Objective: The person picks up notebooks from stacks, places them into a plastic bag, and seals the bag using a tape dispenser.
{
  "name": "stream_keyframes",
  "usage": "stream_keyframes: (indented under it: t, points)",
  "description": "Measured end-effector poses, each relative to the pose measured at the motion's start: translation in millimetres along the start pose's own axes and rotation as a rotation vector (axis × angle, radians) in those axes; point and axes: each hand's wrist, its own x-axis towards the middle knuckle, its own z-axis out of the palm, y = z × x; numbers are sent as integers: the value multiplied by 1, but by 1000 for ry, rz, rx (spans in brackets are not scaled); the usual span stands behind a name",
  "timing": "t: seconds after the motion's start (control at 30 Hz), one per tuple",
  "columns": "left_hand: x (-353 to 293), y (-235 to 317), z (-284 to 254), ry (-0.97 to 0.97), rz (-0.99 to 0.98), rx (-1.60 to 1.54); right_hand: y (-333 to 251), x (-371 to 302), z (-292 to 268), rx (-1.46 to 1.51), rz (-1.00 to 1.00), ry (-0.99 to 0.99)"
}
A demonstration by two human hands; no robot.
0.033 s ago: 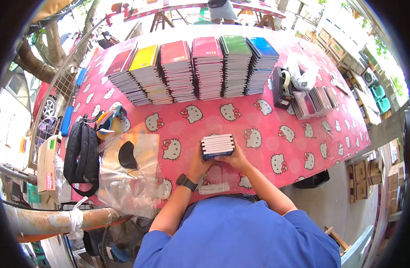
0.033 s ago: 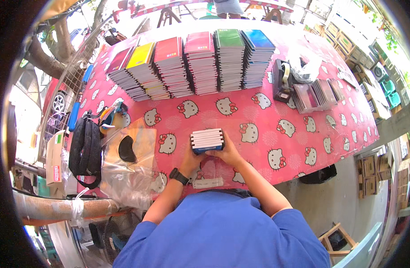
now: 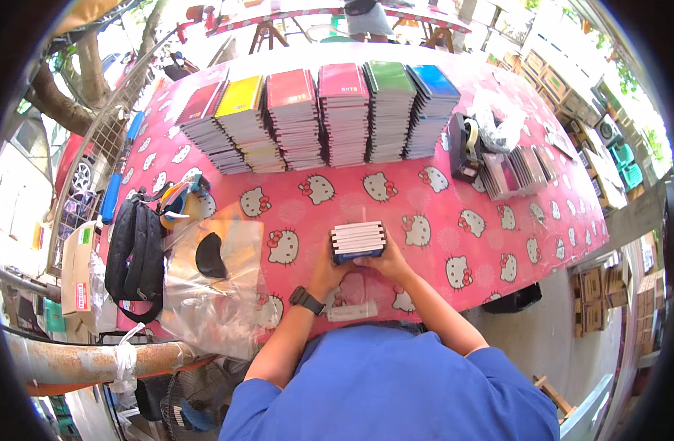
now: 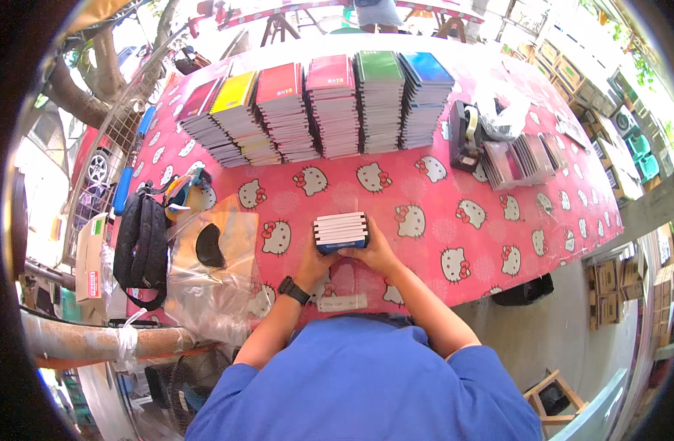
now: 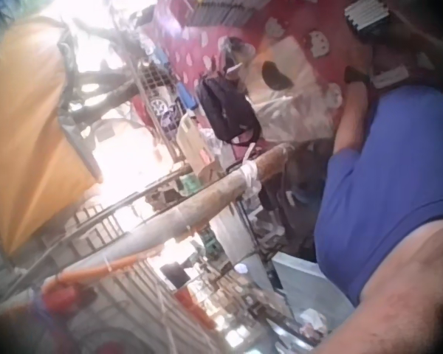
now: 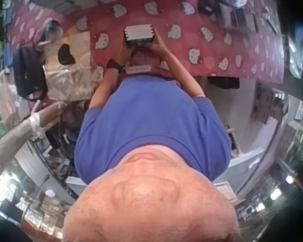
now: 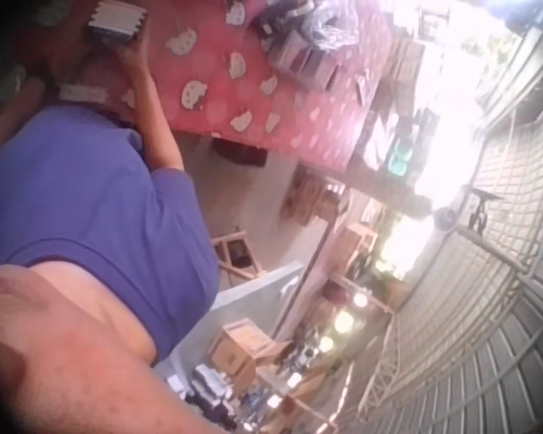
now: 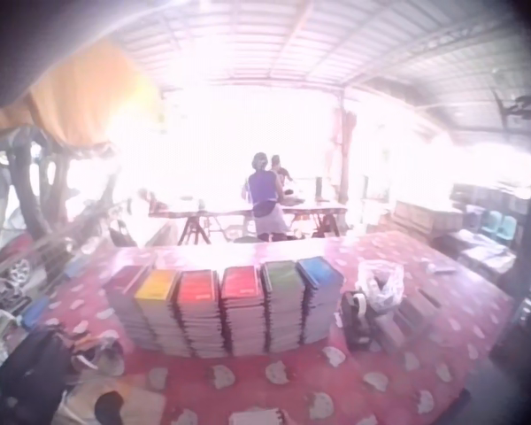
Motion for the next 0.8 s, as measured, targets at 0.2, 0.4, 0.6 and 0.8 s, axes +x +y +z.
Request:
stream_keyframes:
  t: [0.2, 0.4, 0.6, 0.8]
  points:
    - [-2, 32, -6, 96, 250, 47, -63, -2, -23, -148, -65, -210]
    - [-1, 75, -16, 194, 562, 420, -31, -30, -53, -1096, 222, -264]
    - [-9, 82, -15, 167, 747, 582, -18, -25, -46, -1157, 200, -217]
    - [-11, 80, -8, 153, 750, 537, -32, -23, -47, -1197, 199, -268]
